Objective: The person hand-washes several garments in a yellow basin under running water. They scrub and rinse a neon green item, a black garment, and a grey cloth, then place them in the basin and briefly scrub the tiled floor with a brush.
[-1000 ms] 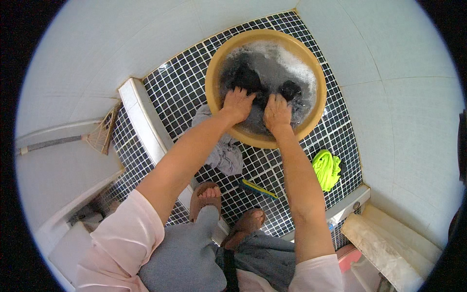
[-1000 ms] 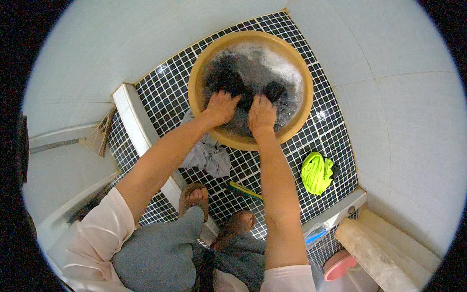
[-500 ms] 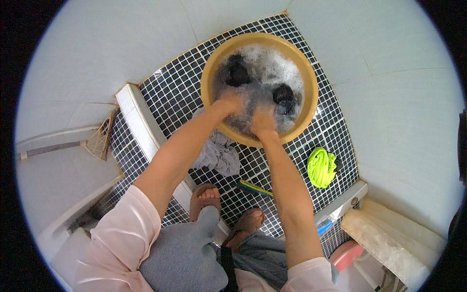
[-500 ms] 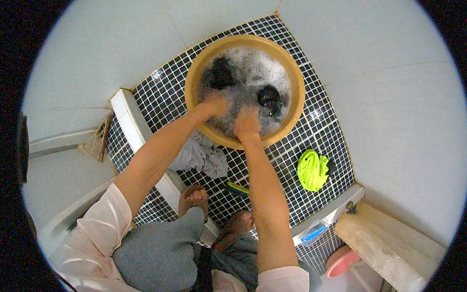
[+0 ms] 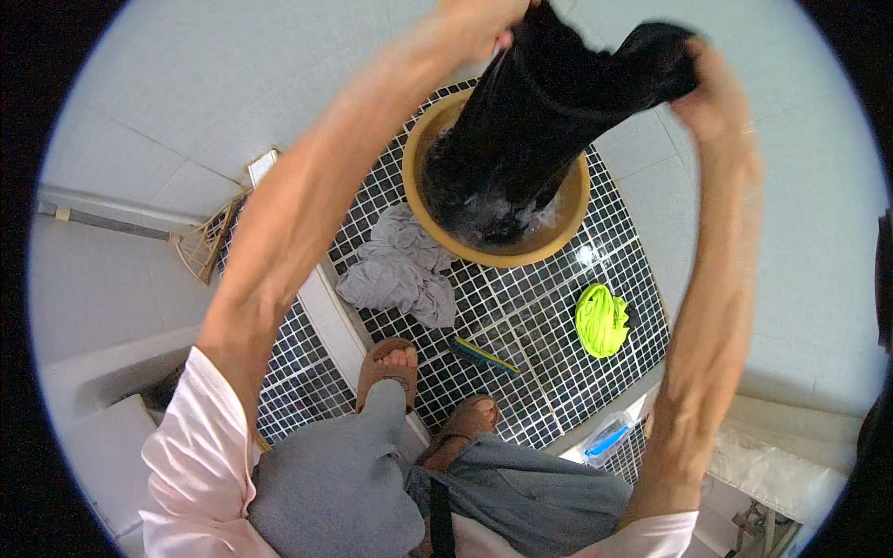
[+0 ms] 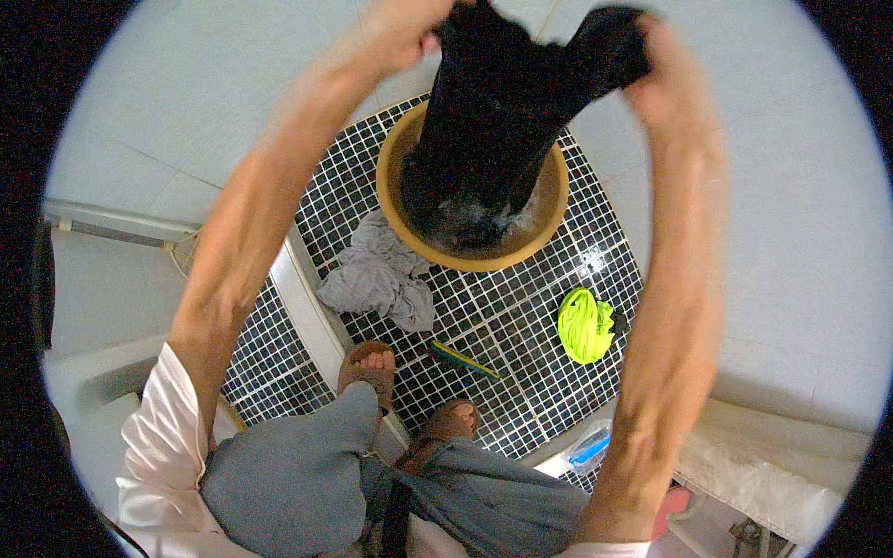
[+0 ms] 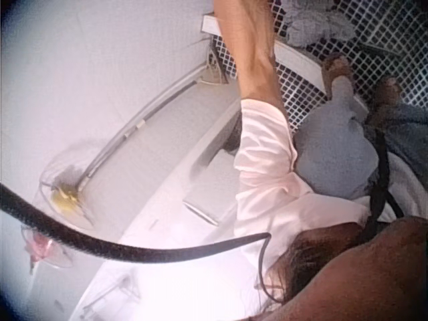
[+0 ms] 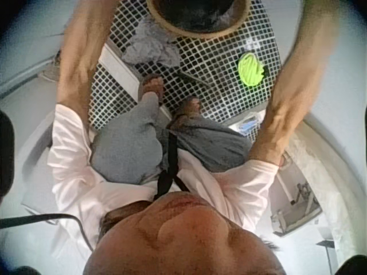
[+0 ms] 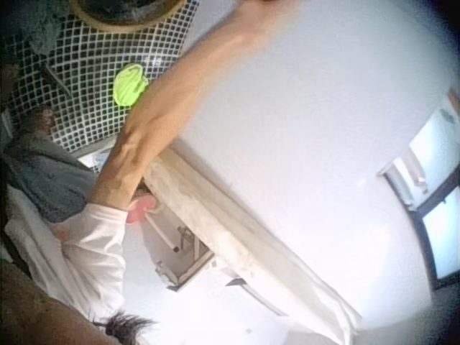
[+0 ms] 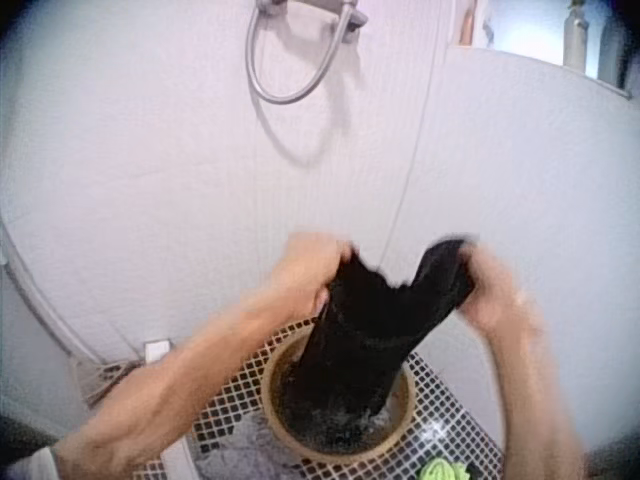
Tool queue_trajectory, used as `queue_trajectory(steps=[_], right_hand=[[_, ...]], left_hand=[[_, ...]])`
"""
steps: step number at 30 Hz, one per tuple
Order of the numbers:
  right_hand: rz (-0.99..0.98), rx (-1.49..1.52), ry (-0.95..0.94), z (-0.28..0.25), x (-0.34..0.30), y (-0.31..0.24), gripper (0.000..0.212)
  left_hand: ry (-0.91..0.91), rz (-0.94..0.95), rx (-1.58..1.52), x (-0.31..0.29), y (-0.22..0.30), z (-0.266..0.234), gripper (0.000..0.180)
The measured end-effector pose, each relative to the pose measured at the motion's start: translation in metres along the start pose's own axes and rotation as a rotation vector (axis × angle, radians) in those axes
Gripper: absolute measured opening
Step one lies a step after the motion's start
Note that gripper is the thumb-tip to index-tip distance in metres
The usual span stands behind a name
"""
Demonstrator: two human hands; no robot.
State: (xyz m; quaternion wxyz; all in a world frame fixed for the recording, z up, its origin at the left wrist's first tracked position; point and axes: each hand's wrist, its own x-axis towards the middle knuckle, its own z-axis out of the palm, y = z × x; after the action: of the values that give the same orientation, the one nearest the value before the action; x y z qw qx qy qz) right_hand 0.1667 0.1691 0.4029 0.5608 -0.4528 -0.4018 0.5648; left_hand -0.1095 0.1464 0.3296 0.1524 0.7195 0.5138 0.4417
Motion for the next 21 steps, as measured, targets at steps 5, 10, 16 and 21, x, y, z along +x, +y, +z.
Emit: queue_trajectory(steps=[5, 10, 16, 21], right_hand=[[-0.562, -0.151, -0.198, 0.042, -0.060, -0.089, 0.018], [-0.524, -0.693, -0.600, 0.034, -0.073, -0.034, 0.018], [-0.190, -0.910, -0.529, -0.022, -0.037, 0.209, 0.024], [0.329, -1.319, -0.351, -0.054, -0.066, 0.332, 0.073]], left_hand=[[0.153, -0.268, -0.947, 0.054, 0.109, -0.060, 0.010], [-0.017, -0.302, -0.757, 0.032, 0.105, -0.021, 0.012], [-0.524, -0.371, -0.429, -0.068, -0.011, 0.107, 0.022], [-0.561, -0.641, -0.194, -0.160, -0.096, 0.151, 0.050]])
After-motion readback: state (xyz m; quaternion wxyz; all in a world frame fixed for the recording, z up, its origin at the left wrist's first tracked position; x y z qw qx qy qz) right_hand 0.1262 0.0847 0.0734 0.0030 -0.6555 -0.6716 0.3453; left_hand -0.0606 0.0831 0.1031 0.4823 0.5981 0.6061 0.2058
